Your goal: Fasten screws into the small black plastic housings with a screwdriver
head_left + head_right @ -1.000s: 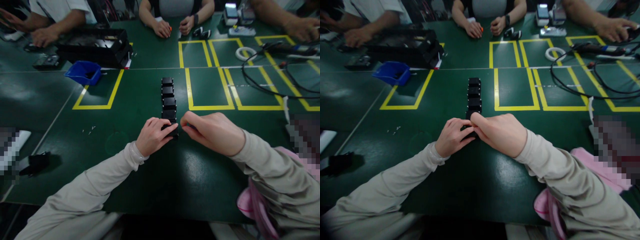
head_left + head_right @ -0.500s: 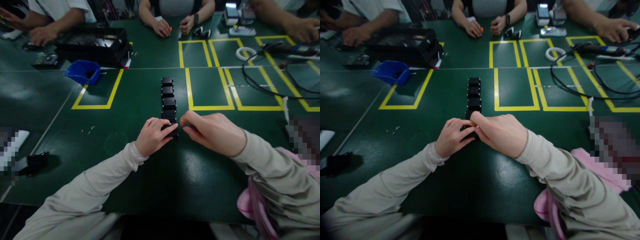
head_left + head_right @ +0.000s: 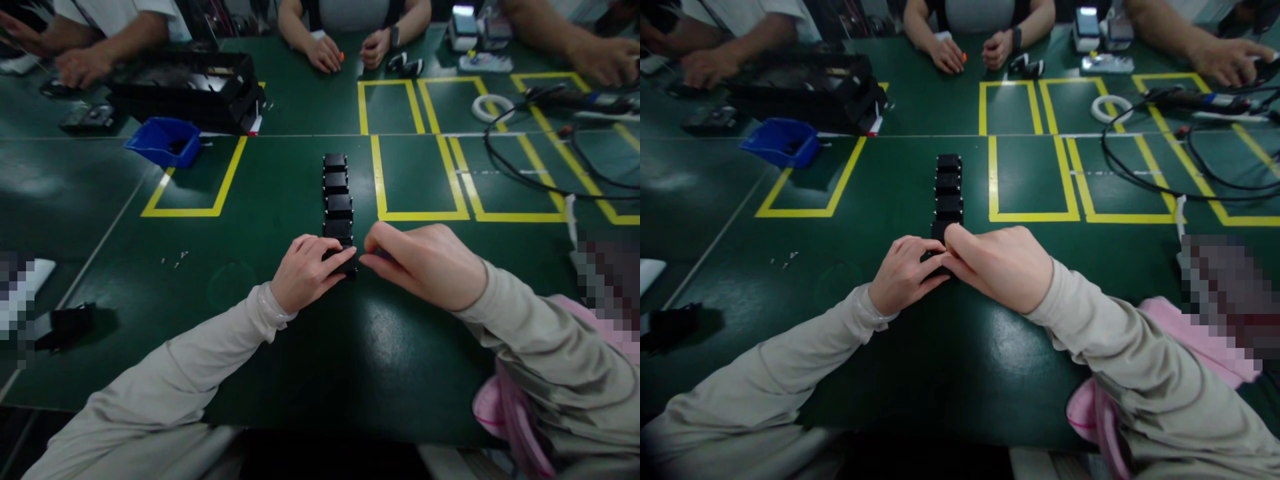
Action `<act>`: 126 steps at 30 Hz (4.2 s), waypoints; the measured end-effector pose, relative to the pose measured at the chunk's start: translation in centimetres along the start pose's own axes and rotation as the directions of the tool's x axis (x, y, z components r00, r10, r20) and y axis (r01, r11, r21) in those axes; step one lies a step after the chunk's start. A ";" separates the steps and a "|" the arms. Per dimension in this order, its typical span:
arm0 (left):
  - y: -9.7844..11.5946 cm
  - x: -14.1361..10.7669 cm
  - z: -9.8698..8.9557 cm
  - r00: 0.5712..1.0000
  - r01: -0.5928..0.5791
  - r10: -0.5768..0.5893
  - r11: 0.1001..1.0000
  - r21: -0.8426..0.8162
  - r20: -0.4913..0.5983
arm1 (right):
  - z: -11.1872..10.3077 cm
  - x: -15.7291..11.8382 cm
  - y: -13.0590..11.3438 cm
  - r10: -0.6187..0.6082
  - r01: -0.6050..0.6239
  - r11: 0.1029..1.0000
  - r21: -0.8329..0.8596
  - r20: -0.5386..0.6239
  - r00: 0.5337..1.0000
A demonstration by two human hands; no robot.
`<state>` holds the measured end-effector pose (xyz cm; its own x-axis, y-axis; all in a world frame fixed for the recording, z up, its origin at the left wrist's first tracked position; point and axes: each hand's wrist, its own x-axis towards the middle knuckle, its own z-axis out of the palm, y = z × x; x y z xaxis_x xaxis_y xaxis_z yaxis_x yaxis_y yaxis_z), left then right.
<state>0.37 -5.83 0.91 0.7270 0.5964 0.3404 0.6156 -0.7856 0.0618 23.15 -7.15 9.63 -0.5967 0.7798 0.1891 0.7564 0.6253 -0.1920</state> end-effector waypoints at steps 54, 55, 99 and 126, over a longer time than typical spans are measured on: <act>-0.1 -0.1 0.2 1.000 -0.008 0.008 1.000 0.019 -0.026 | 0.0 0.1 0.2 -0.057 0.056 0.997 0.043 0.008 0.998; -0.1 -0.1 0.2 1.000 -0.009 0.009 1.000 0.018 -0.025 | 0.0 0.0 0.2 -0.062 0.061 0.997 0.052 0.012 0.998; -0.1 0.0 0.1 1.000 -0.004 0.004 1.000 0.002 -0.010 | 0.0 -0.1 0.1 -0.048 0.047 0.999 -0.016 -0.017 0.999; -0.1 0.0 0.1 1.000 0.003 -0.003 1.000 -0.004 -0.011 | -0.3 0.0 0.0 -0.028 0.028 1.000 -0.003 0.026 0.999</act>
<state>0.33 -5.77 0.77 0.7217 0.5967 0.3508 0.6163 -0.7847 0.0669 23.26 -7.13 9.91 -0.6242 0.7628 0.1689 0.7402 0.6466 -0.1843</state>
